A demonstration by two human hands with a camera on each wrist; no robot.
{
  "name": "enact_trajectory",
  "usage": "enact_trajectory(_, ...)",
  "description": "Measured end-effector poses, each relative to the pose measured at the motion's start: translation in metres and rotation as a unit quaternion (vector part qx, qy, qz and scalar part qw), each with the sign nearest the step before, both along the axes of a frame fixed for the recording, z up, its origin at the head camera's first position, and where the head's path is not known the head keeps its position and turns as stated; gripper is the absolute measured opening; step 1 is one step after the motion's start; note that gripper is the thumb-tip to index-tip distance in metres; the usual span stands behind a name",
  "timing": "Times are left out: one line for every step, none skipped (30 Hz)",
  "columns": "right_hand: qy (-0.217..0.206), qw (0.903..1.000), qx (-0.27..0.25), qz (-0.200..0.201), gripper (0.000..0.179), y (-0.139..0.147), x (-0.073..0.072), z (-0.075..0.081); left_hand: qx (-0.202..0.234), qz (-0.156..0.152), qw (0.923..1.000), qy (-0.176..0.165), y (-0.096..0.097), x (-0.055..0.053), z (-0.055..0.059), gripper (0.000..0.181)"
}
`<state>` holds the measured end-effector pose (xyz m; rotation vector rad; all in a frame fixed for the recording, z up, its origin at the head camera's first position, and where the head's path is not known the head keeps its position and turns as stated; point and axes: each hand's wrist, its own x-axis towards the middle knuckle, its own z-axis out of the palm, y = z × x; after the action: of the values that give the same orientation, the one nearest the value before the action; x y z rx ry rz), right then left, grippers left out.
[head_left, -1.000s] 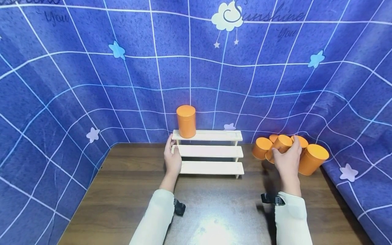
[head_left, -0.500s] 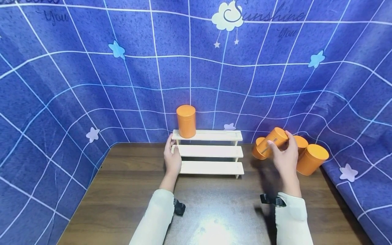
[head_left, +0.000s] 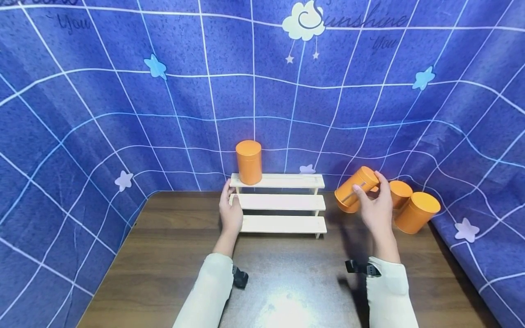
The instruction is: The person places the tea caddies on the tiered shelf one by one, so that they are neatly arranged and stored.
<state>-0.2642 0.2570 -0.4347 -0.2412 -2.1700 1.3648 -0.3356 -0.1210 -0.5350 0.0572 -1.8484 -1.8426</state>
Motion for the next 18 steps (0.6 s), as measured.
enact_trajectory(0.002,1.0,-0.005,0.001,0.074,-0.001,0.0,0.001,-0.001,0.001,1.0,-0.001,0.0,0.0,0.0,0.064)
enact_trajectory(0.004,0.9999,-0.01,0.003,0.074,-0.003,0.0,0.001,-0.002,0.002,1.0,-0.003,0.0,0.0,0.0,0.064)
enact_trajectory(0.005,0.9998,-0.015,0.006,0.075,-0.004,0.0,0.001,-0.002,0.002,1.0,-0.004,0.0,0.0,0.0,0.064)
enact_trajectory(0.006,0.9998,-0.02,0.009,0.075,-0.005,-0.001,0.002,-0.002,0.003,1.0,-0.004,-0.001,-0.001,0.0,0.064)
enact_trajectory(0.005,0.9996,-0.024,0.011,0.075,-0.007,-0.001,0.002,-0.003,0.003,1.0,-0.004,-0.001,-0.001,0.0,0.065)
enact_trajectory(0.005,0.9996,-0.026,0.013,0.075,-0.008,-0.001,0.002,-0.003,0.003,1.0,-0.004,-0.001,-0.001,0.0,0.065)
enact_trajectory(0.005,0.9995,-0.027,0.015,0.075,-0.01,-0.001,0.002,-0.003,0.003,1.0,-0.005,-0.001,-0.001,0.001,0.065)
enact_trajectory(0.005,0.9995,-0.028,0.018,0.074,-0.011,-0.001,0.003,-0.003,0.001,1.0,-0.005,-0.001,-0.001,0.001,0.065)
enact_trajectory(0.006,0.9994,-0.028,0.021,0.074,-0.012,-0.002,0.003,-0.002,0.001,1.0,-0.006,-0.001,-0.001,0.001,0.065)
enact_trajectory(0.007,0.9993,-0.028,0.025,0.073,-0.013,-0.002,0.003,-0.002,0.0,1.0,-0.007,-0.001,-0.001,0.001,0.065)
enact_trajectory(0.008,0.9992,-0.029,0.028,0.073,-0.014,-0.002,0.003,0.0,-0.001,1.0,-0.008,-0.001,-0.001,0.001,0.064)
enact_trajectory(0.009,0.999,-0.029,0.032,0.072,-0.016,-0.002,0.003,0.002,-0.001,0.9999,-0.01,-0.001,0.0,0.001,0.064)
enact_trajectory(0.011,0.9988,-0.032,0.035,0.071,-0.017,-0.002,0.004,0.004,-0.002,0.9999,-0.01,-0.001,0.0,0.001,0.064)
enact_trajectory(0.012,0.9987,-0.033,0.038,0.071,-0.018,-0.002,0.004,0.006,-0.002,0.9999,-0.01,0.0,0.0,0.001,0.064)
enact_trajectory(0.013,0.9985,-0.034,0.04,0.07,-0.02,-0.001,0.004,0.006,-0.002,0.9999,-0.01,0.0,0.0,0.001,0.064)
enact_trajectory(0.015,0.9983,-0.036,0.042,0.07,-0.021,-0.001,0.004,0.006,-0.001,0.9999,-0.01,0.0,0.0,0.001,0.064)
enact_trajectory(0.017,0.9982,-0.038,0.044,0.069,-0.022,-0.001,0.003,0.005,-0.001,0.9999,-0.009,0.001,0.0,0.001,0.063)
enact_trajectory(0.018,0.998,-0.04,0.046,0.069,-0.024,0.0,0.004,0.003,0.001,1.0,-0.009,0.001,0.001,0.002,0.063)
